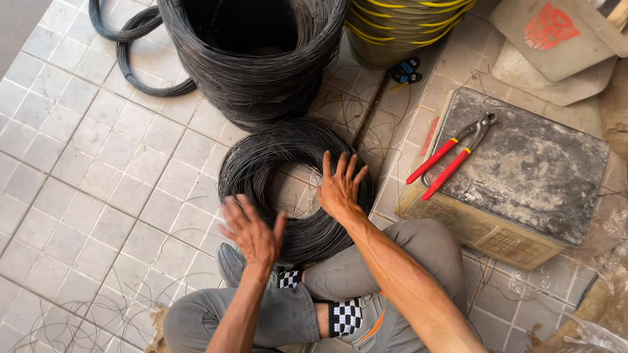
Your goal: The person sits on a tiled floor and uses red-handled pliers to cut a coil of black wire. They pull a section of wire from the coil, cut it, and then continue to cut the remaining wire into smaller pieces.
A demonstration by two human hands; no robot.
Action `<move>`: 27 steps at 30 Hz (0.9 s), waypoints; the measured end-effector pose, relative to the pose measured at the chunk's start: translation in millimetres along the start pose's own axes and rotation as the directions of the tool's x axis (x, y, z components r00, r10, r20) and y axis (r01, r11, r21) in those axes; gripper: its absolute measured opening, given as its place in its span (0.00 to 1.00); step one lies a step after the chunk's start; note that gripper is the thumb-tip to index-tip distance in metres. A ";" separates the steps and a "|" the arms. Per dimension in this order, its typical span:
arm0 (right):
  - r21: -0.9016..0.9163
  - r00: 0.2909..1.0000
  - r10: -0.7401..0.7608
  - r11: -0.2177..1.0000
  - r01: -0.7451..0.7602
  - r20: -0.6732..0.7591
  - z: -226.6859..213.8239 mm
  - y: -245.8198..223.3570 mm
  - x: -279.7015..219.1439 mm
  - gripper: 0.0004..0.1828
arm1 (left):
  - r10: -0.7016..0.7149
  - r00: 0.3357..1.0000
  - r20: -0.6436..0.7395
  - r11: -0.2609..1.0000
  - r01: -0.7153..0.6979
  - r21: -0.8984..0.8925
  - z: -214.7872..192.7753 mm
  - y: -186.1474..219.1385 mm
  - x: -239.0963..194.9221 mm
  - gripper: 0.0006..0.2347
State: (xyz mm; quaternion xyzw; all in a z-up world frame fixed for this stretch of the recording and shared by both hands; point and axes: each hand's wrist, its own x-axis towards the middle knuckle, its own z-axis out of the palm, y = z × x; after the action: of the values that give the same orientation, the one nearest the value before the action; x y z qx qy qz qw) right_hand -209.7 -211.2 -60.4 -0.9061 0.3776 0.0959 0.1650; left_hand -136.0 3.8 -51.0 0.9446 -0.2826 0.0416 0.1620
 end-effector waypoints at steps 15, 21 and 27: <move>0.261 0.974 0.225 0.938 -0.226 0.034 6.3 9.8 28.5 0.58 | 0.540 0.670 0.509 0.840 -0.467 -0.276 31.5 29.3 -22.7 0.50; 0.432 0.974 0.213 0.874 -0.223 0.073 -40.0 17.7 21.4 0.61 | 0.477 0.643 0.599 0.875 -0.408 -0.259 24.5 35.8 -19.0 0.54; 0.580 0.849 0.528 0.685 -0.442 0.023 -49.5 50.1 44.5 0.37 | 0.271 0.590 0.760 0.963 -0.158 -0.220 -20.8 88.8 14.7 0.53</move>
State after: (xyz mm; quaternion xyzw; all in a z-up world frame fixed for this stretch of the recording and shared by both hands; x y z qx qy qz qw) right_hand -212.1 -291.8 -39.0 -0.6871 0.6260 -0.0465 0.3658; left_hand -172.1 -67.0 -3.7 0.8136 -0.4386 -0.3739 0.0769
